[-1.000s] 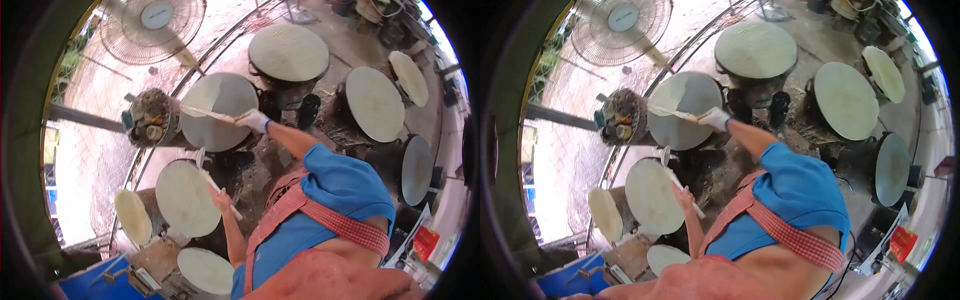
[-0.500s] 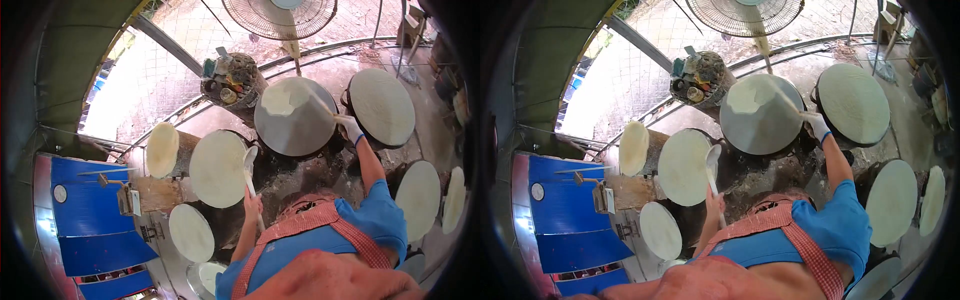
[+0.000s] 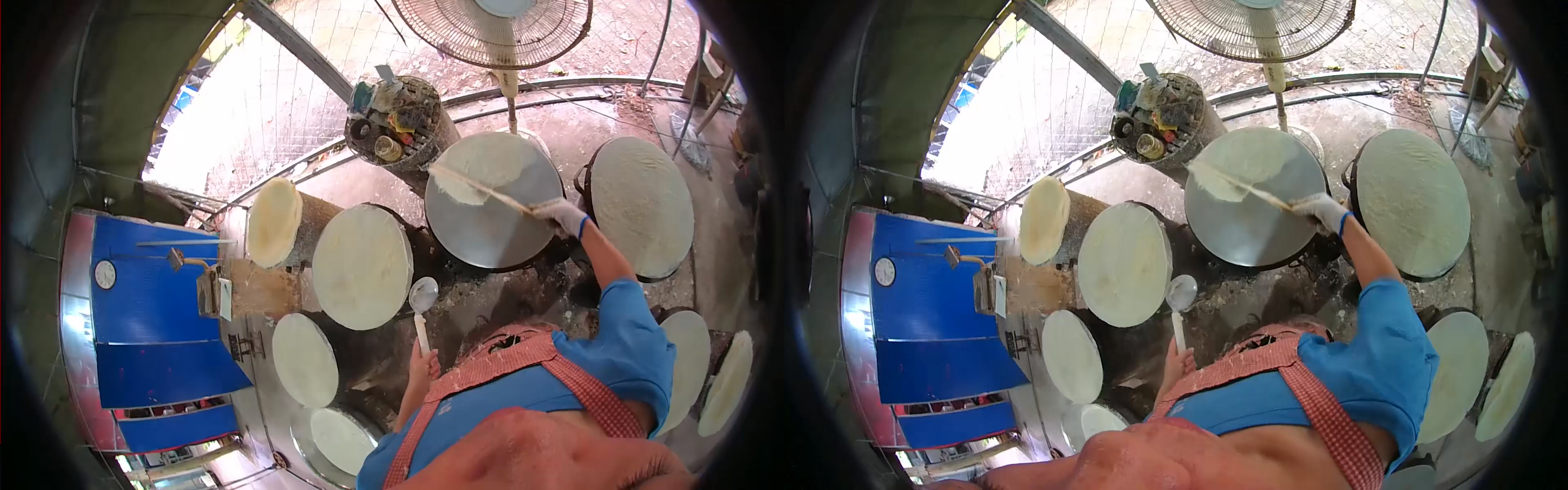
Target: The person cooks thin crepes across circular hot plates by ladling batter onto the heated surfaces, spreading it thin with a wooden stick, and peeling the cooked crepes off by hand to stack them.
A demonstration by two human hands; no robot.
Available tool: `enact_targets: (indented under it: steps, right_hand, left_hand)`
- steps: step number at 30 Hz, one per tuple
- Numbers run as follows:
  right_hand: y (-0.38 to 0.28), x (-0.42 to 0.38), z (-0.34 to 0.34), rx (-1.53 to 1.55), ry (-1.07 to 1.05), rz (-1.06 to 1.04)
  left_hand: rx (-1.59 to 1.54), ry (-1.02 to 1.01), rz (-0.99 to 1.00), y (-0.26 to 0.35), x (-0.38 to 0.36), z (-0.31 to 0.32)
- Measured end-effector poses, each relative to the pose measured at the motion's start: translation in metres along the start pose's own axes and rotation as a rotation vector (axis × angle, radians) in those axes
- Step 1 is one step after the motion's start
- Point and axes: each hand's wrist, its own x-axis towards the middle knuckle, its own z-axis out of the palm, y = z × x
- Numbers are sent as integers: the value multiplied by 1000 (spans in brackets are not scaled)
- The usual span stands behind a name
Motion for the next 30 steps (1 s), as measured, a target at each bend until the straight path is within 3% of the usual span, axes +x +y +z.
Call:
enact_targets:
  steps: [3,6,7,9,12,14,16,17,19,21,23,24,27,29,30]
  right_hand:
    - [12,-29,-9,31,-72,97]
    - [-16,-5,-34,-105,44,15]
    - [-9,24,-42,53,177,-53]
    - [-43,17,-19,-14,63,-131]
    - [12,39,-27,-70,-116,16]
    - [-4,-8,-25,-127,-144,14]
    - [21,35,-52,-184,-112,-115]
    - [11,36,-47,-214,-93,-179]
    - [-40,29,-32,-126,-68,-100]
    - [-69,27,-6,-320,-21,-187]
    - [-49,46,-6,-278,-208,-99]
    - [-21,60,-23,-350,-324,-352]
    - [-14,-4,-43,-334,-294,-6]
    - [-30,-4,-45,-410,-279,38]
    - [-39,7,-37,-710,-180,76]
  left_hand:
    - [43,30,14,-8,0,-3]
    - [262,20,137,-16,-5,-12]
    - [183,35,118,-17,-11,-10]
    - [109,63,90,-21,-18,-6]
    - [17,77,31,-22,-18,-8]
    - [53,89,27,-23,-15,-9]
    - [112,118,20,-18,-22,-6]
    - [109,121,25,-19,-23,-3]
    - [12,156,39,-21,-30,-4]
    - [-3,155,25,-26,-30,-2]
    - [-23,186,0,-32,-36,-12]
    - [18,176,6,-35,-31,-15]
    - [17,180,-43,-37,-39,-9]
    - [-8,156,-52,-39,-43,-8]
    - [-33,153,-68,-41,-46,-9]
